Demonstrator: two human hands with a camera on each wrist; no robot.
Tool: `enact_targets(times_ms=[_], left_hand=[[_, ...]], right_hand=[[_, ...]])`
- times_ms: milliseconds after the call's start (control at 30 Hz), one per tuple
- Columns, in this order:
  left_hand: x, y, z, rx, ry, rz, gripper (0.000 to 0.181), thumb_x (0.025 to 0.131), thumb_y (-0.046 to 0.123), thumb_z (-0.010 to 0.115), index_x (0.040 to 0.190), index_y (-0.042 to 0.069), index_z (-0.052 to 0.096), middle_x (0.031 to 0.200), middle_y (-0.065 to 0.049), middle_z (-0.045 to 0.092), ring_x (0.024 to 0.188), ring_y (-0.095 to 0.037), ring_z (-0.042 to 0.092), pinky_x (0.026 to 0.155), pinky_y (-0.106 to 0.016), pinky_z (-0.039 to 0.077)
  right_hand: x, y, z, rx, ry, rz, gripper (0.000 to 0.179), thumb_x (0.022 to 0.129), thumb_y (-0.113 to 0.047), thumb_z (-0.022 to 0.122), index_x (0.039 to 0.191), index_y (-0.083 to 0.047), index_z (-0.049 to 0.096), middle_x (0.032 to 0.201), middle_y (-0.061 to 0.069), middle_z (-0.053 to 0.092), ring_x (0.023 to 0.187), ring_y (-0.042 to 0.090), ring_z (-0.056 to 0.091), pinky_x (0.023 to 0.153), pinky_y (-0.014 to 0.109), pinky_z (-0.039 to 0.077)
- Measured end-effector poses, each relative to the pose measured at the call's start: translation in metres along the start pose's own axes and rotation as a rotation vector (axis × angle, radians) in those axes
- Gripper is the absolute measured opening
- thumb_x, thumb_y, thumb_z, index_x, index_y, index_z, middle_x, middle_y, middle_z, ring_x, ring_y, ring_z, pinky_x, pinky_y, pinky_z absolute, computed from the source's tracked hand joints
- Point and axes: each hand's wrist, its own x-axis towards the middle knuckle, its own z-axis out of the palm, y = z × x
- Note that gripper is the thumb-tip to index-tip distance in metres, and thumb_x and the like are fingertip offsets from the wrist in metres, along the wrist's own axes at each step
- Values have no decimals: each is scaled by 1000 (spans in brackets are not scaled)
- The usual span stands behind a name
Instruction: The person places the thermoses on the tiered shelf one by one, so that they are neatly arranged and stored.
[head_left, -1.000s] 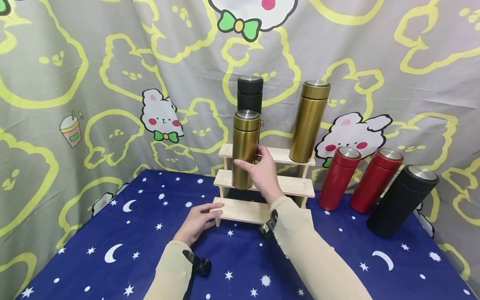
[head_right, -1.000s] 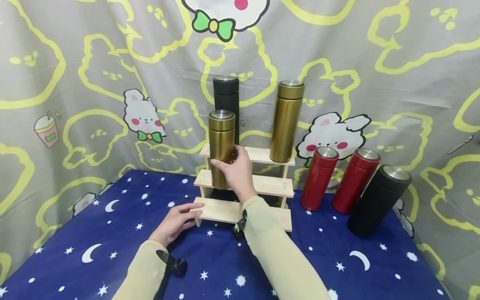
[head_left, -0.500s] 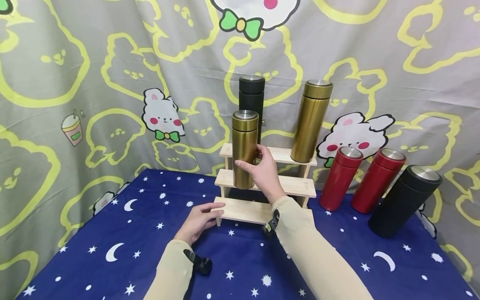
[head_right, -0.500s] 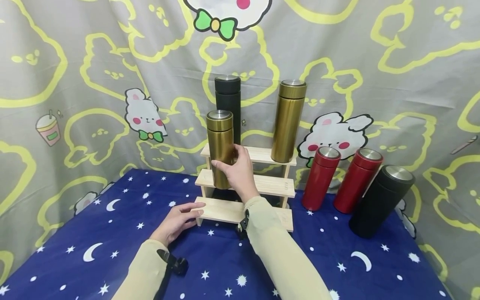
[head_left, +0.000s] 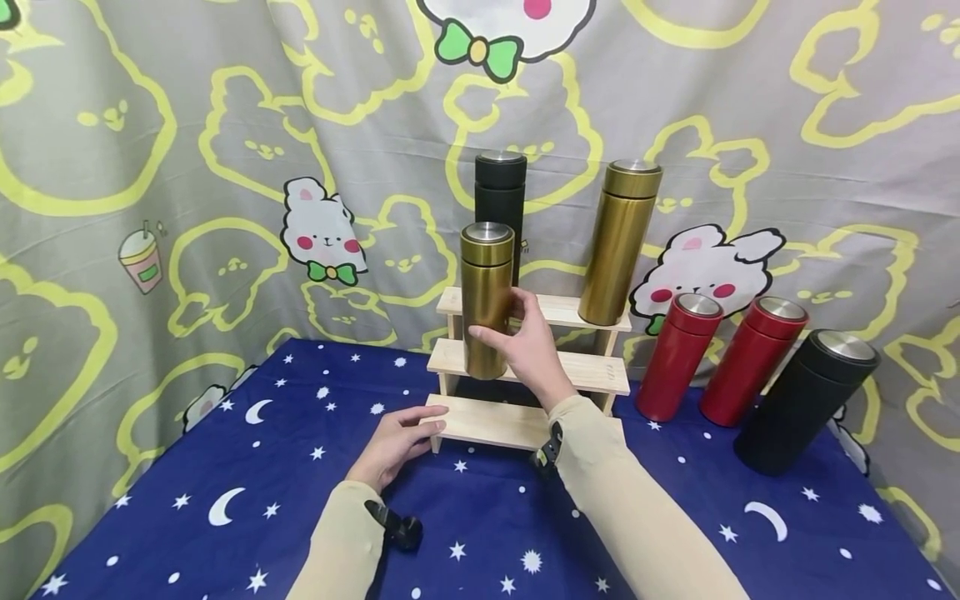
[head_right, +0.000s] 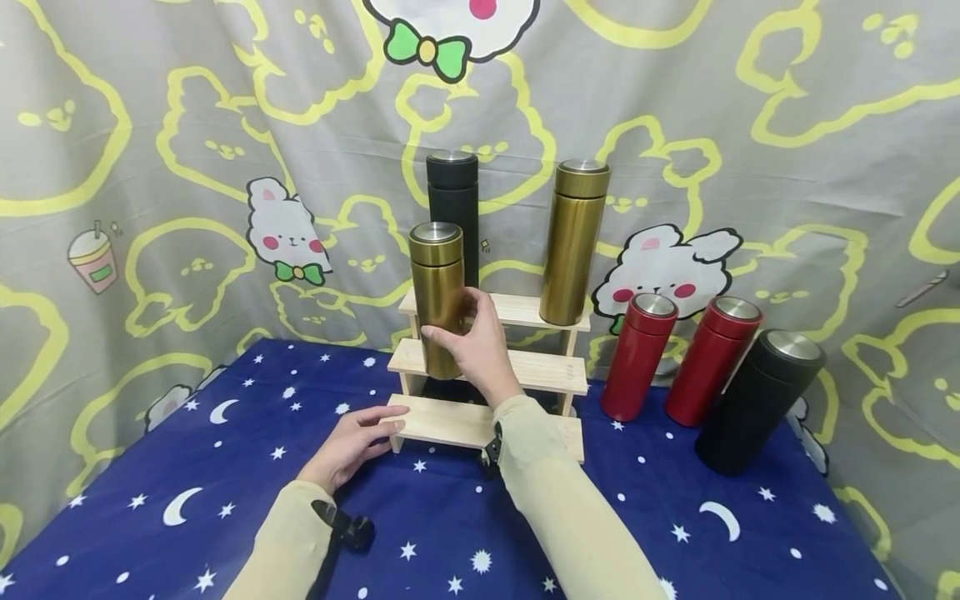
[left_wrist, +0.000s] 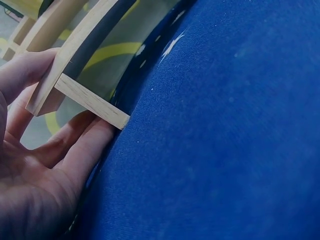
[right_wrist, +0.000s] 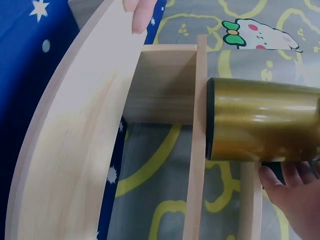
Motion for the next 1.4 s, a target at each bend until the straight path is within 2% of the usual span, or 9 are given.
enact_targets(times_ms=[233, 367, 567, 767, 933, 1133, 1400], left_hand=[[1, -1, -1, 10, -11, -2, 35, 85, 19, 79, 118, 7, 72, 139, -19, 51, 113, -27, 60, 92, -43, 51], [1, 1, 0, 3, -9, -6, 35, 85, 18, 79, 118, 6, 72, 139, -19, 51, 113, -28, 60, 93, -45, 50], [2, 1, 0, 5, -12, -3, 35, 86, 18, 78, 118, 6, 72, 138, -19, 52, 114, -28, 59, 94, -45, 50], [2, 0, -1, 3, -10, -5, 35, 85, 19, 79, 117, 7, 72, 138, -18, 52, 113, -28, 60, 93, -44, 51], [1, 0, -1, 2, -11, 2, 35, 85, 19, 79, 118, 7, 72, 139, -18, 51, 114, -28, 59, 93, -44, 51], [1, 0, -2, 1, -1, -8, 34, 86, 17, 78, 118, 7, 72, 140, -17, 51, 115, -28, 58, 93, -45, 50], [1, -1, -2, 12, -4, -4, 35, 85, 19, 79, 117, 7, 73, 139, -18, 52, 114, -29, 59, 92, -44, 51]], right_hand=[[-2, 6, -17, 64, 26, -66, 79, 83, -26, 81, 145, -3, 37, 136, 12, 48, 127, 23, 45, 105, 50, 37], [-6, 3, -30, 88, 27, -68, 75, 87, -27, 77, 145, -1, 36, 137, 15, 47, 128, 26, 44, 107, 50, 35], [-19, -4, -51, -18, -23, 1, 68, 92, -35, 70, 144, -5, 38, 143, 13, 45, 133, 29, 41, 107, 46, 37], [-34, -6, -70, -25, -31, -26, 59, 94, -28, 69, 140, -3, 42, 139, 18, 48, 130, 24, 43, 109, 48, 32], [-46, -10, -85, -34, -2, -49, 55, 95, -24, 68, 139, -2, 44, 138, 17, 50, 128, 24, 46, 109, 47, 33], [-61, -9, -103, -75, 10, -65, 51, 94, -23, 68, 136, -2, 47, 135, 13, 53, 127, 25, 47, 108, 53, 33], [-77, -4, -127, -166, 32, -58, 51, 96, -23, 67, 138, -3, 47, 135, 12, 54, 127, 25, 49, 100, 38, 41]])
